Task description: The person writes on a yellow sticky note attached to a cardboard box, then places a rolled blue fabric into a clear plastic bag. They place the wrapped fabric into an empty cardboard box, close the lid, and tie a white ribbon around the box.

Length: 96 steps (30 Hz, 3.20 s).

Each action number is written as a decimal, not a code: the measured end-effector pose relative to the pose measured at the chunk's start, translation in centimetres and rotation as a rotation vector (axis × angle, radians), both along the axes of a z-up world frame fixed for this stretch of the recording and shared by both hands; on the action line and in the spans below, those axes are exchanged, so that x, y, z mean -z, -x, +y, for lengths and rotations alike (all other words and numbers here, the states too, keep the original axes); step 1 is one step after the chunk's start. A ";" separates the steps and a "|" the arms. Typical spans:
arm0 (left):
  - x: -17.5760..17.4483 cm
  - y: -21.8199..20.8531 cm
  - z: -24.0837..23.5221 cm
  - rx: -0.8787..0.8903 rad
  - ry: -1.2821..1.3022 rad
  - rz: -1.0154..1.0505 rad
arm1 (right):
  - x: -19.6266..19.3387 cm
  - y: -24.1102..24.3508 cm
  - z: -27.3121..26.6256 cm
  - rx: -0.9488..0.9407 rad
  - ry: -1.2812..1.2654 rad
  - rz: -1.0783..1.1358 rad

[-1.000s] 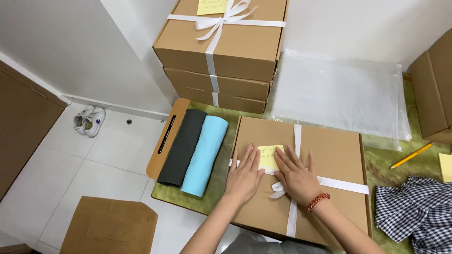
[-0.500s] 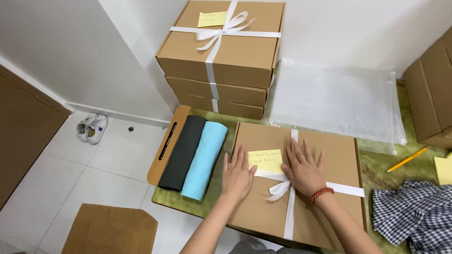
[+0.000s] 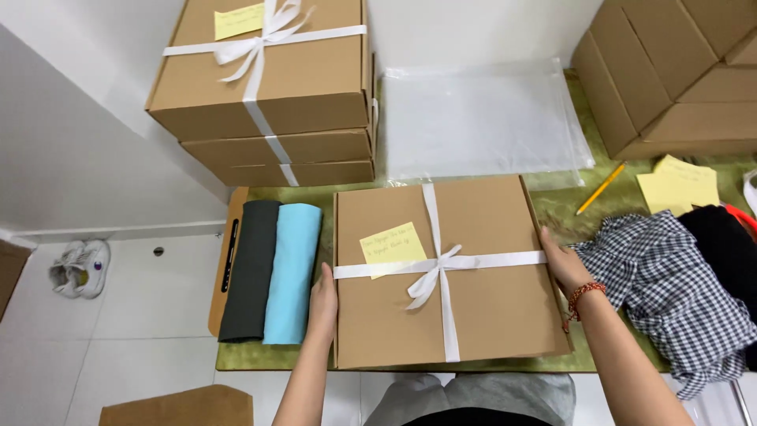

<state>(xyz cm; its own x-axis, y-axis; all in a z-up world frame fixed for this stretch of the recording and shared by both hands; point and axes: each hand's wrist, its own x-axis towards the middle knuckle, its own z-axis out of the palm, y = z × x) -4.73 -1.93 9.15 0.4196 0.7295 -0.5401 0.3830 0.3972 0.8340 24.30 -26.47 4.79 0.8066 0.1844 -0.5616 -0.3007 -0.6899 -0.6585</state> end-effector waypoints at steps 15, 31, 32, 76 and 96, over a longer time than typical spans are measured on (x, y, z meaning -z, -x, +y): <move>-1.3 -0.1 3.3 -0.137 0.277 -0.181 | -0.5 -1.9 -4.5 0.130 -0.671 0.384; -6.5 2.4 11.6 -0.233 0.164 -0.598 | -19.2 -12.1 27.4 -0.195 -0.821 0.200; -6.3 2.1 11.7 -0.251 0.198 -0.554 | -19.6 -12.8 30.6 -0.210 -0.834 0.205; 6.5 -15.4 1.5 0.237 0.448 -0.060 | 13.1 -23.9 -0.5 0.169 0.144 -0.361; 5.5 -14.1 2.1 0.241 0.342 -0.083 | 8.2 -27.9 3.1 0.257 -0.305 -0.033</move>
<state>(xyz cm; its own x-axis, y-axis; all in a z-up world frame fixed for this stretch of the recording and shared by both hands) 9.42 0.21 3.67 0.6085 0.3900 -0.6911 0.4356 0.5638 0.7017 52.24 -23.40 -3.39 0.8647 0.1289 -0.4855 -0.4135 -0.3664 -0.8336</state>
